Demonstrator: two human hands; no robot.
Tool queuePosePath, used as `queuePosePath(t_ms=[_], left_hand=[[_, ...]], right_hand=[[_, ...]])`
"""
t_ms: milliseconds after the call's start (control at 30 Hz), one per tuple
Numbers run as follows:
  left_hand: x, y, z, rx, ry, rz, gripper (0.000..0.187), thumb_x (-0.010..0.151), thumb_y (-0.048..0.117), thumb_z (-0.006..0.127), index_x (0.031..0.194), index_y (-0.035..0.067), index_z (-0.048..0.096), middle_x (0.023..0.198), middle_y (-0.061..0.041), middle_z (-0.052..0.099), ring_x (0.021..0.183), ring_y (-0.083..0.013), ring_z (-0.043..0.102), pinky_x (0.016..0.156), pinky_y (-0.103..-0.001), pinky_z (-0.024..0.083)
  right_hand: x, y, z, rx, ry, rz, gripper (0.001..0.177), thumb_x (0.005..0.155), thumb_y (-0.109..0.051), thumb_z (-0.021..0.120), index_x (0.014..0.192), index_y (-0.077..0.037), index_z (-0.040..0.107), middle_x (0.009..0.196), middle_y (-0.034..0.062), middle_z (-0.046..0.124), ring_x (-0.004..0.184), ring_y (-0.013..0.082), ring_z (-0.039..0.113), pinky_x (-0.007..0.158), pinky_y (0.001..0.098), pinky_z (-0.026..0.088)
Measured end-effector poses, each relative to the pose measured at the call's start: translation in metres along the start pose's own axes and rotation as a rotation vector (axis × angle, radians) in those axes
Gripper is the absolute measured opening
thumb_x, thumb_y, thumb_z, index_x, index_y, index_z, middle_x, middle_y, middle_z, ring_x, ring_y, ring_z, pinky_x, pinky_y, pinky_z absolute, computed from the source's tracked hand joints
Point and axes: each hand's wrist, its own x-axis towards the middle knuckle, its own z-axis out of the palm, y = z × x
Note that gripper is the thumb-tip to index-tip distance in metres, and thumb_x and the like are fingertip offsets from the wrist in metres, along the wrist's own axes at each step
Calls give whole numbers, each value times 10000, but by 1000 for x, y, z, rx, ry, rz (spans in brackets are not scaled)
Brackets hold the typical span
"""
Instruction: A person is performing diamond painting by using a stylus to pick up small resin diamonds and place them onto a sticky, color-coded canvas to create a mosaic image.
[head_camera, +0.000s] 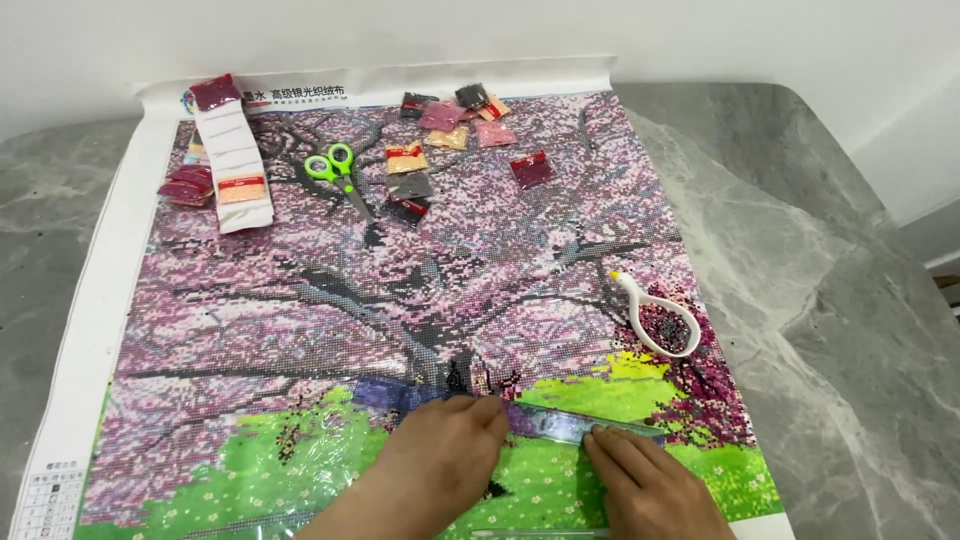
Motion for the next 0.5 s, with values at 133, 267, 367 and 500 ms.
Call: queuePosePath(t_ms=[133, 267, 367, 500], left_hand=[[6, -10, 28, 40, 240, 116, 280, 879, -4, 410, 1098, -45, 580, 1075, -165, 575, 939, -364, 562, 782, -549, 507], [7, -9, 36, 120, 309, 120, 312, 878, 24, 396, 1123, -49, 576, 1071, -164, 584, 965, -349, 570, 818, -522, 500], [8, -12, 38, 175, 348, 137, 302, 877, 27, 407, 1102, -28, 599, 1043, -155, 600, 903, -334, 588, 704, -457, 525], [10, -24, 45, 156, 453, 185, 334, 894, 50, 424, 1167, -25, 602, 1174, -169, 603, 969, -327, 591, 755, -442, 516]], right_hand=[[15, -6, -8, 32, -18, 25, 388, 760, -94, 628, 1142, -38, 663, 1143, 80, 661, 989, 251, 640, 869, 380, 528], [46, -24, -19, 55, 19, -77, 471, 702, -7, 594, 1167, 59, 616, 1195, 206, 642, 1028, 301, 638, 924, 404, 520], [49, -37, -6, 51, 34, -184, 452, 807, -70, 546, 1233, 79, 576, 1302, 200, 591, 1203, 324, 572, 1033, 422, 462], [35, -34, 23, -41, -21, -173, 457, 839, -131, 571, 1265, 35, 580, 1348, 157, 567, 1259, 320, 521, 989, 432, 461]])
